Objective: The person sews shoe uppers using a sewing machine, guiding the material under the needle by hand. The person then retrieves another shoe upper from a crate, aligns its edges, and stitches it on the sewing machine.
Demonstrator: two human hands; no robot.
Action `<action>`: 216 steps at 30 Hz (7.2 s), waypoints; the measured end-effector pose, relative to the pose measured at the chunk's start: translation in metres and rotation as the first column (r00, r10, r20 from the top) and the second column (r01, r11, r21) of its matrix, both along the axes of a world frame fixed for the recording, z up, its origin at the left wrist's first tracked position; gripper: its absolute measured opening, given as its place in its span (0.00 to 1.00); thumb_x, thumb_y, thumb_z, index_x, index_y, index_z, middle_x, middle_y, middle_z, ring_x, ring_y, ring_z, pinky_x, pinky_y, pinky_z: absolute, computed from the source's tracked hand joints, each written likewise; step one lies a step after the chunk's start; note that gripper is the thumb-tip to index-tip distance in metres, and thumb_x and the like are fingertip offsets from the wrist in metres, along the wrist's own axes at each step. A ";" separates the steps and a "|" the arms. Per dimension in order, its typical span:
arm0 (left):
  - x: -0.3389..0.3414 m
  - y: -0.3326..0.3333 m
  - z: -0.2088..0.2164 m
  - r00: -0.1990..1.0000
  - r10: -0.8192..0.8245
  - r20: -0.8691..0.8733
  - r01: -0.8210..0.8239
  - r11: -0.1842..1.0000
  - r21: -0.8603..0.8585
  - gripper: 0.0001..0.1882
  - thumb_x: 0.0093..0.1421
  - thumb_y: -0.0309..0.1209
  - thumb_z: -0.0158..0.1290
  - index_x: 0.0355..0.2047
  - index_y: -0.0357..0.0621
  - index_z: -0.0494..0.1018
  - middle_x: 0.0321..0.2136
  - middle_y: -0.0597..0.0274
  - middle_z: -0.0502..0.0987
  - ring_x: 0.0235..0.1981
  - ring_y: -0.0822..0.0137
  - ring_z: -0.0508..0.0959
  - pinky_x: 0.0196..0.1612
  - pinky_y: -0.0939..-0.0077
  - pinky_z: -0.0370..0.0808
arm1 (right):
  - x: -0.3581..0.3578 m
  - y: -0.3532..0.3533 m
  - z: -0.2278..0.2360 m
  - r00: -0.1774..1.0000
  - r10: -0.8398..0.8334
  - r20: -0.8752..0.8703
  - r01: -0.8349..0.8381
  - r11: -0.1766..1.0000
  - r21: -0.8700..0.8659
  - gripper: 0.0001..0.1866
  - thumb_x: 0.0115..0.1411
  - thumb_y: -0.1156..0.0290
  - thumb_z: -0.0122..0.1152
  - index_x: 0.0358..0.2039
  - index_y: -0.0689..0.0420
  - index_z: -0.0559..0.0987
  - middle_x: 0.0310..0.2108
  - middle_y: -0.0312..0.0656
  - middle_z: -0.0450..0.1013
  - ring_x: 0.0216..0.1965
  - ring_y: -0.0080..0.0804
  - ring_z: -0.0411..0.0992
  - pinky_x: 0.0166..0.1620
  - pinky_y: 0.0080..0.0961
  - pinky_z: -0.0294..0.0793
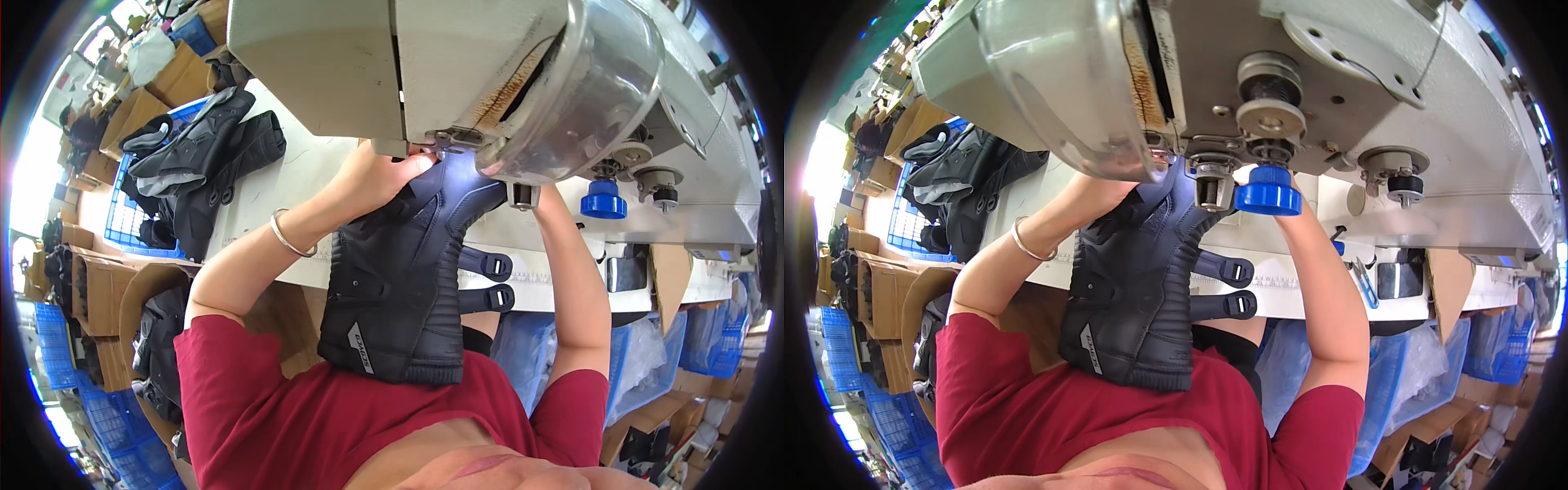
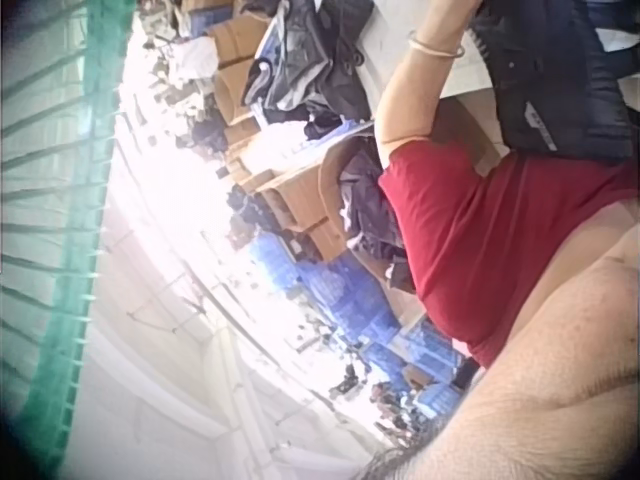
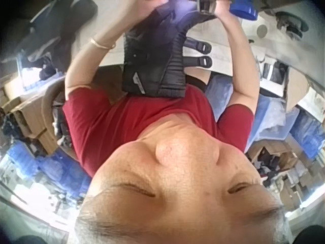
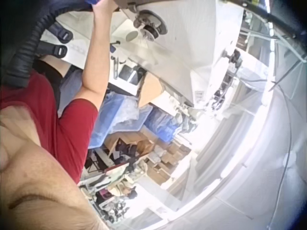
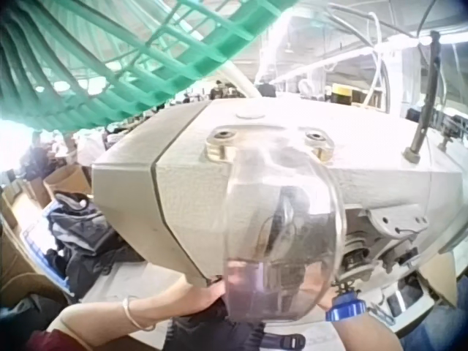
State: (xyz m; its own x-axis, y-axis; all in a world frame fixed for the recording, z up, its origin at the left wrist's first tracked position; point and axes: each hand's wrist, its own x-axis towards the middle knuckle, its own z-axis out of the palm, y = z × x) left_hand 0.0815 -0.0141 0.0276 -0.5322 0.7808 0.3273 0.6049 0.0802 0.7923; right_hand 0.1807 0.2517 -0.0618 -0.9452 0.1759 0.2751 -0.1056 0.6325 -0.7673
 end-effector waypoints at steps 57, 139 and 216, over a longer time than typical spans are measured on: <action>-0.075 0.017 -0.059 -0.096 -0.193 0.976 0.715 0.669 0.203 0.36 0.50 0.34 0.65 0.57 0.38 0.63 0.49 0.53 0.74 0.50 0.63 0.75 0.54 0.67 0.73 | 0.183 -0.210 0.085 0.951 -0.255 -0.175 0.208 0.946 -0.248 0.26 0.49 0.82 0.61 0.52 0.63 0.72 0.60 0.63 0.60 0.58 0.51 0.66 0.56 0.30 0.64; -0.069 0.023 0.002 0.633 -0.373 0.678 0.561 0.825 -0.070 0.33 0.45 0.27 0.68 0.52 0.41 0.69 0.48 0.57 0.72 0.51 0.63 0.69 0.56 0.73 0.68 | 0.159 -0.228 0.047 0.924 -0.222 -0.312 0.232 0.973 -0.005 0.23 0.47 0.74 0.69 0.45 0.63 0.77 0.58 0.74 0.56 0.57 0.65 0.63 0.56 0.41 0.67; -0.059 0.010 -0.022 0.410 -0.331 0.850 0.340 0.920 0.195 0.18 0.57 0.28 0.58 0.47 0.35 0.72 0.42 0.57 0.77 0.39 0.69 0.77 0.42 0.74 0.79 | 0.132 -0.109 0.087 0.913 -0.244 -0.328 0.203 0.967 -0.156 0.16 0.47 0.79 0.62 0.39 0.62 0.81 0.50 0.57 0.72 0.49 0.41 0.73 0.53 0.29 0.70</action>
